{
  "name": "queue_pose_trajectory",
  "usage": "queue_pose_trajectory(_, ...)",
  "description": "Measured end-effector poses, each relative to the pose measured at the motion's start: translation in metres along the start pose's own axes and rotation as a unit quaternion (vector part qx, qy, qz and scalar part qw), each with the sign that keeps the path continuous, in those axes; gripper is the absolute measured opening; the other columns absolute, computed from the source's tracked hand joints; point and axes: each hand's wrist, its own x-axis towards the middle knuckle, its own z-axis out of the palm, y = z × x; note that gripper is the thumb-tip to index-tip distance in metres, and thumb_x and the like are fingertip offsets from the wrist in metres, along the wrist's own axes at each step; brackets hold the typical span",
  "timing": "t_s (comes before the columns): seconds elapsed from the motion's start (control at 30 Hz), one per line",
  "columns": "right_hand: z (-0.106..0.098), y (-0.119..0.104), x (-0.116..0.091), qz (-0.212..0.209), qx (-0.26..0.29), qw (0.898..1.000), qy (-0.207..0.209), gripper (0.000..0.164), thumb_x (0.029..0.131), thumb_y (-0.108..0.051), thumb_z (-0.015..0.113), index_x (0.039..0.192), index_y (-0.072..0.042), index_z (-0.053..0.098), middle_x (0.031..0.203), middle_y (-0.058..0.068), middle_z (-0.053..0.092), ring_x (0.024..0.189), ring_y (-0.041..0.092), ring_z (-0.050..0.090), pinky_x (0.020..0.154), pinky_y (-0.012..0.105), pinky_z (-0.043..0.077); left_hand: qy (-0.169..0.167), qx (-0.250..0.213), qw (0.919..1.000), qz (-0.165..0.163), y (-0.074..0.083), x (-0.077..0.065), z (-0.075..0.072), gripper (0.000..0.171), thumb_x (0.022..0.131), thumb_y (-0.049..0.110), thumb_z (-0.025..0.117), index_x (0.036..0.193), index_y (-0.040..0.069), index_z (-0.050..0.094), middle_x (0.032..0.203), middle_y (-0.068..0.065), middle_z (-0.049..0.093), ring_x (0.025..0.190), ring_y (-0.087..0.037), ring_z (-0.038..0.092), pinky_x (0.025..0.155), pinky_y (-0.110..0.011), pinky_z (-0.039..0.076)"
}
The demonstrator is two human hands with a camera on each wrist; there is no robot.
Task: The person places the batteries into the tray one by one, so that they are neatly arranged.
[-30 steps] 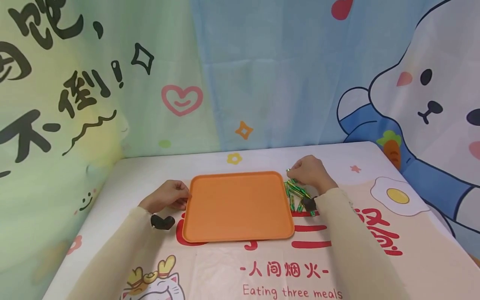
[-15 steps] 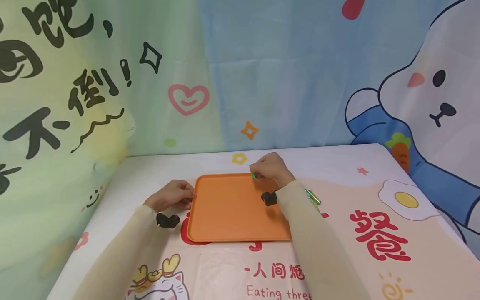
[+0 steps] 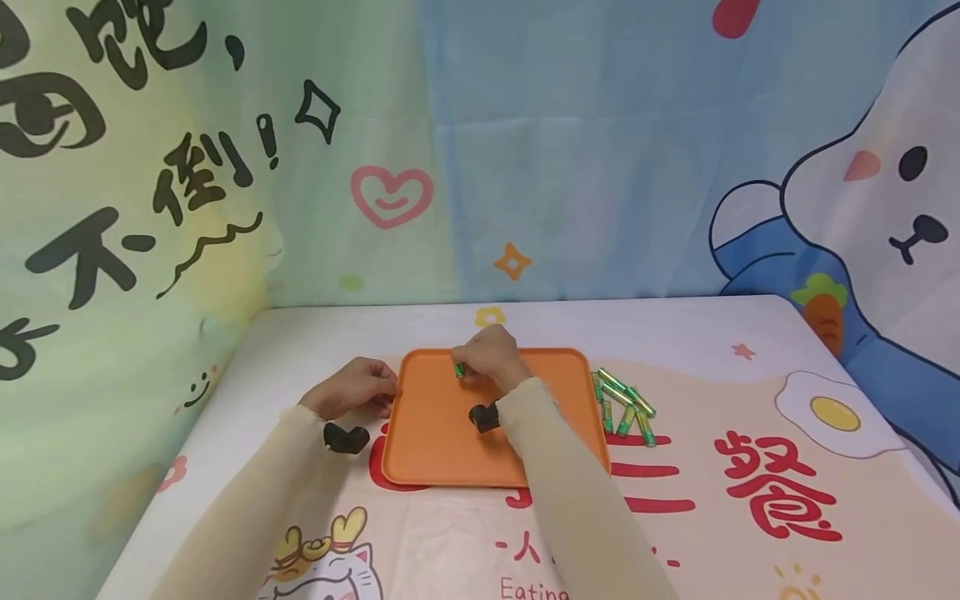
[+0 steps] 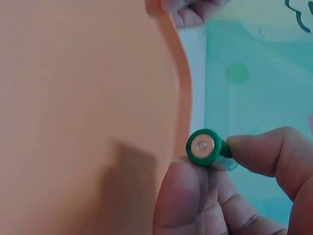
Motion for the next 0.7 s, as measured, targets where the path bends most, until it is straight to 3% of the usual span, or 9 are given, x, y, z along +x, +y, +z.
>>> queue_pose_trajectory(0.17,0.022,-0.004,0.002,-0.004,0.011,1.000,0.004,0.016,0.080,-0.008,0.067,0.065,-0.003,0.071,0.060,0.005,0.064,0.050,0.013,0.062,0.057,0.029,0.059,0.007,0.018,0.9998,-0.010,0.001,0.001,0.001,0.010,0.099,0.012,0.067,0.100,0.003,0.062,0.087,-0.011,0.068,0.068,-0.018,0.067,0.071,-0.027,0.062)
queue_pose_trajectory(0.33,0.040,-0.011,0.004,0.008,0.021,1.000,0.001,0.025,0.079,-0.005,0.065,0.055,-0.009,0.059,0.055,0.004,0.058,0.048,0.015,0.058,0.055,0.030,0.057,0.010,0.025,0.9995,-0.016,0.002,-0.001,0.001,0.011,0.100,0.013,0.067,0.102,0.003,0.063,0.090,-0.012,0.068,0.071,-0.019,0.067,0.073,-0.027,0.062)
queue_pose_trajectory(0.7,0.073,-0.024,0.014,0.034,-0.056,0.997,0.032,0.023,0.077,-0.004,0.066,0.055,-0.008,0.059,0.048,0.002,0.049,0.041,0.015,0.052,0.044,0.025,0.047,0.008,0.024,0.9996,-0.016,0.004,-0.001,0.000,0.010,0.100,0.012,0.064,0.103,0.002,0.065,0.089,-0.012,0.068,0.070,-0.019,0.067,0.073,-0.028,0.061)
